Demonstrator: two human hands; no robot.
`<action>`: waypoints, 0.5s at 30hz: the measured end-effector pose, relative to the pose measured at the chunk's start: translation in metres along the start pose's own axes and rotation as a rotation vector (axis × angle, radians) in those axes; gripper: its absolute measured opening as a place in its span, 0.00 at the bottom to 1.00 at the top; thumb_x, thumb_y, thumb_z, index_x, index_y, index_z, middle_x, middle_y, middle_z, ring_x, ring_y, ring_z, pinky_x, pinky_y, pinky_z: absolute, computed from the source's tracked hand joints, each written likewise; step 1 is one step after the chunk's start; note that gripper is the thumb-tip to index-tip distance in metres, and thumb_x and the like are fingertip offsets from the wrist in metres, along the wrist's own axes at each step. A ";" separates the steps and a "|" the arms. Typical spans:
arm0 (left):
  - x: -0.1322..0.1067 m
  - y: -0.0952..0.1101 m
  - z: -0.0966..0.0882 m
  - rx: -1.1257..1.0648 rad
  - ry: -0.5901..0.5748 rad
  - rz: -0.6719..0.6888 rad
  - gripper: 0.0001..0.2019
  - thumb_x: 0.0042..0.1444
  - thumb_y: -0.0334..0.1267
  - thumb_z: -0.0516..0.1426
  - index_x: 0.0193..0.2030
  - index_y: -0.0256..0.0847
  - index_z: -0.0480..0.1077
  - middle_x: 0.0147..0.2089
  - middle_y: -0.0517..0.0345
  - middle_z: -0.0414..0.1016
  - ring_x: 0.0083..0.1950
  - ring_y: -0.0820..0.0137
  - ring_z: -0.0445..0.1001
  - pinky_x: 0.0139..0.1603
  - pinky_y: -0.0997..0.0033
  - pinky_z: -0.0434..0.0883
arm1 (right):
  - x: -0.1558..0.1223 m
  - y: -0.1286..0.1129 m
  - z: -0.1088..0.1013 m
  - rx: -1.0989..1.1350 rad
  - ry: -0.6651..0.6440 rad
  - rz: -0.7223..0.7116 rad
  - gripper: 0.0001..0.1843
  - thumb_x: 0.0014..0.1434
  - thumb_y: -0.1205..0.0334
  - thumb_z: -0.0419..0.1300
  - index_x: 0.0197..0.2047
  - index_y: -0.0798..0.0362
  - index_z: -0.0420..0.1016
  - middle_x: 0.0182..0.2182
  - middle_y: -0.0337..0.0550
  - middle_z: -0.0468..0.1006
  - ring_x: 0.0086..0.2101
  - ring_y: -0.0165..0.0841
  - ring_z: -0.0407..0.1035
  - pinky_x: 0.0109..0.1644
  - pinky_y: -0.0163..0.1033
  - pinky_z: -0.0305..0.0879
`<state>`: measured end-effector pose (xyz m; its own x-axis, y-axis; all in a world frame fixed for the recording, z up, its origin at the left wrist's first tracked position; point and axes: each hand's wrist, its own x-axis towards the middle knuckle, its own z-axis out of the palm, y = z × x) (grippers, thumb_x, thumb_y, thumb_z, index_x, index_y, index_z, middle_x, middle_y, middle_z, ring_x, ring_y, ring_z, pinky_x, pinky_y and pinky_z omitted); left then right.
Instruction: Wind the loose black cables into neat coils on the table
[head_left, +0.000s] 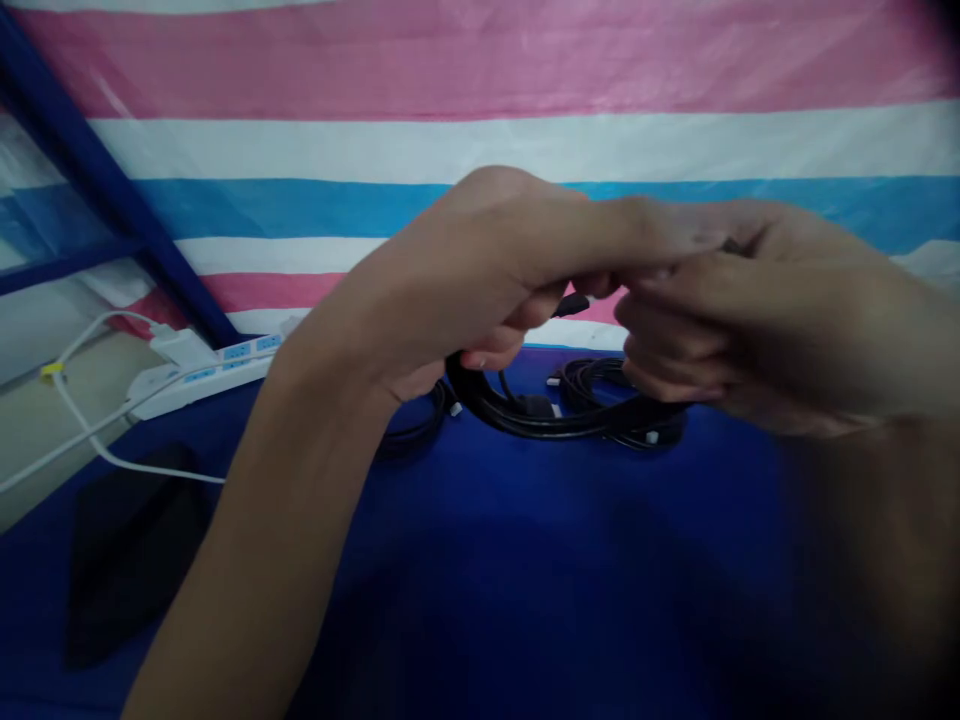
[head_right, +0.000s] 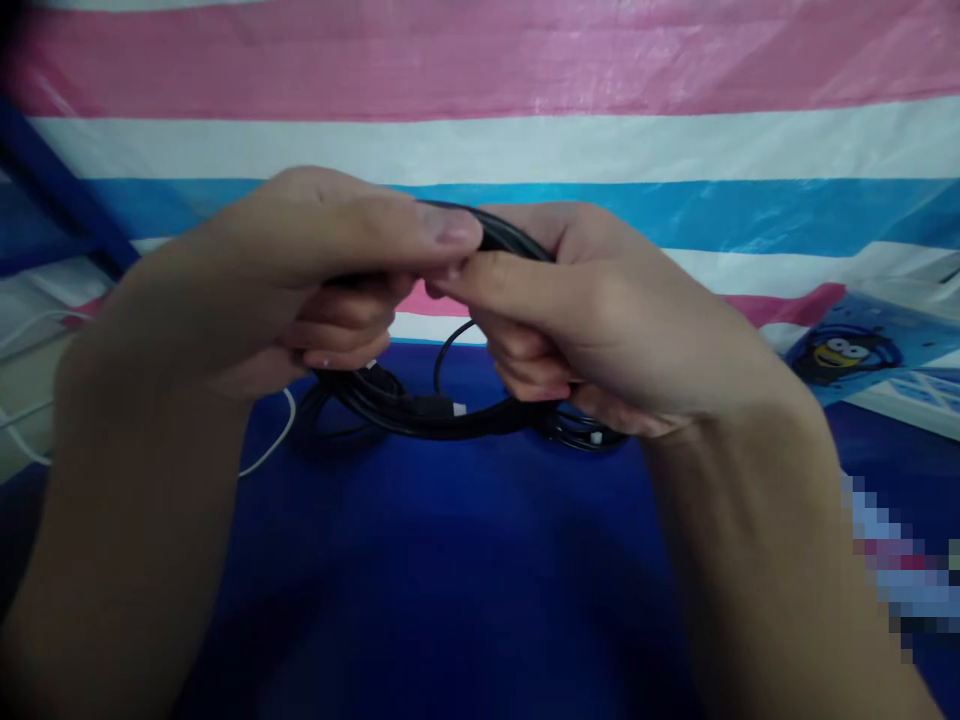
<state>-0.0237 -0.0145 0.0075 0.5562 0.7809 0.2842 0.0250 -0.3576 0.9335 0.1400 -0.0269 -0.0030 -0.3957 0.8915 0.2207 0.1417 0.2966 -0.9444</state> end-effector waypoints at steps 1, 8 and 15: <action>0.000 0.000 0.000 -0.018 0.030 0.002 0.18 0.54 0.41 0.54 0.17 0.36 0.56 0.13 0.69 0.41 0.12 0.91 0.43 0.15 0.88 0.46 | 0.001 0.001 0.001 0.000 0.024 -0.013 0.16 0.52 0.55 0.61 0.25 0.55 0.58 0.12 0.32 0.47 0.12 0.17 0.42 0.12 0.29 0.41; 0.004 -0.003 -0.005 -0.273 0.295 0.347 0.16 0.56 0.39 0.51 0.20 0.40 0.53 0.20 0.64 0.40 0.12 0.87 0.44 0.10 0.84 0.43 | 0.011 0.011 0.021 -0.127 0.508 -0.341 0.12 0.55 0.54 0.59 0.35 0.55 0.68 0.22 0.39 0.63 0.23 0.21 0.62 0.25 0.29 0.59; 0.000 0.000 -0.010 -0.160 0.103 0.138 0.15 0.55 0.38 0.51 0.20 0.39 0.53 0.17 0.68 0.40 0.12 0.90 0.45 0.15 0.88 0.51 | 0.005 0.005 0.013 -0.012 0.249 -0.217 0.08 0.55 0.59 0.58 0.37 0.51 0.64 0.14 0.32 0.46 0.13 0.18 0.42 0.14 0.30 0.48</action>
<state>-0.0324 -0.0090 0.0096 0.4571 0.7814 0.4249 -0.1822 -0.3854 0.9046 0.1267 -0.0255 -0.0102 -0.1842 0.8629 0.4706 0.0897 0.4915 -0.8662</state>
